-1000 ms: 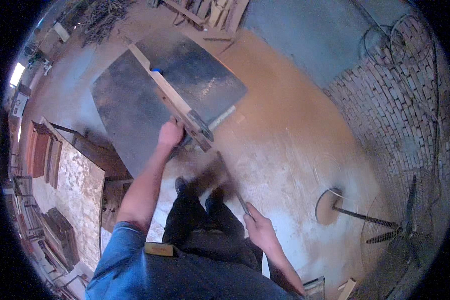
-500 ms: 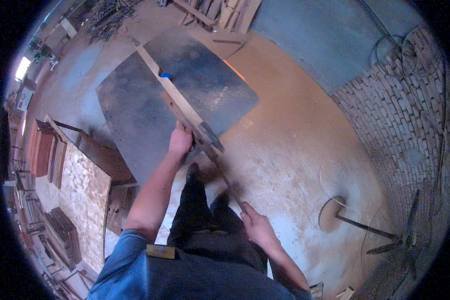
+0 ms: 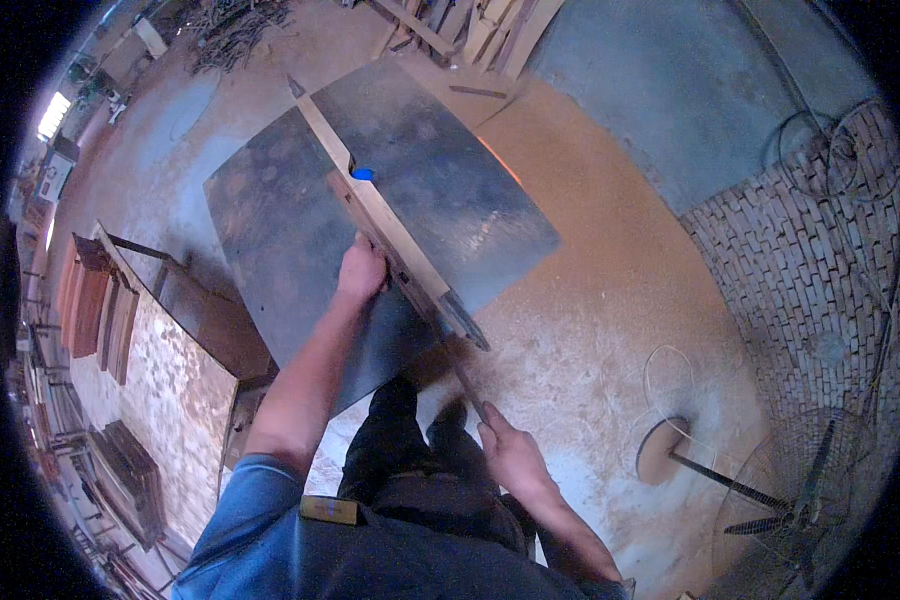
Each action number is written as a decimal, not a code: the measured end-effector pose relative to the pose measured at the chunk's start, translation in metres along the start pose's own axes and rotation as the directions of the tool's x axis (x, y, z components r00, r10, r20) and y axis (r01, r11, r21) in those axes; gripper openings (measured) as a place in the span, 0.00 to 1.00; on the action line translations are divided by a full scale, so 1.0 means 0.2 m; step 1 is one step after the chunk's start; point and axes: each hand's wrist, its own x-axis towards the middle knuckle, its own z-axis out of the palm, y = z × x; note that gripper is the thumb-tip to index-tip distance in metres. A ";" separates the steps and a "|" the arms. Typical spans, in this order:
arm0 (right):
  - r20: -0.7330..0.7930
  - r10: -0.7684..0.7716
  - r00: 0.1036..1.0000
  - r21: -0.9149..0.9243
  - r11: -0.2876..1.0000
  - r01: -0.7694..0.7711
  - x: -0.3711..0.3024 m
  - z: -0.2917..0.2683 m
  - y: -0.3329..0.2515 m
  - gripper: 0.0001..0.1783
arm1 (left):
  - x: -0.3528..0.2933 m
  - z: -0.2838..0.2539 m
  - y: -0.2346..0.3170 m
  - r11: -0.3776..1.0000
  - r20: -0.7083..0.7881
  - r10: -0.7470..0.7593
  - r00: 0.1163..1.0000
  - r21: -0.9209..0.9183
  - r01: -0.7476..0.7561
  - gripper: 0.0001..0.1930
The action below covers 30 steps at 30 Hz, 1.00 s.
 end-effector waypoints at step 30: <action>-0.090 -0.156 0.984 -0.010 0.988 0.156 1.00 0.35 -0.89 0.23 | 1.20 -0.67 -0.20 0.967 0.037 -0.200 0.979 -0.152 0.204 0.19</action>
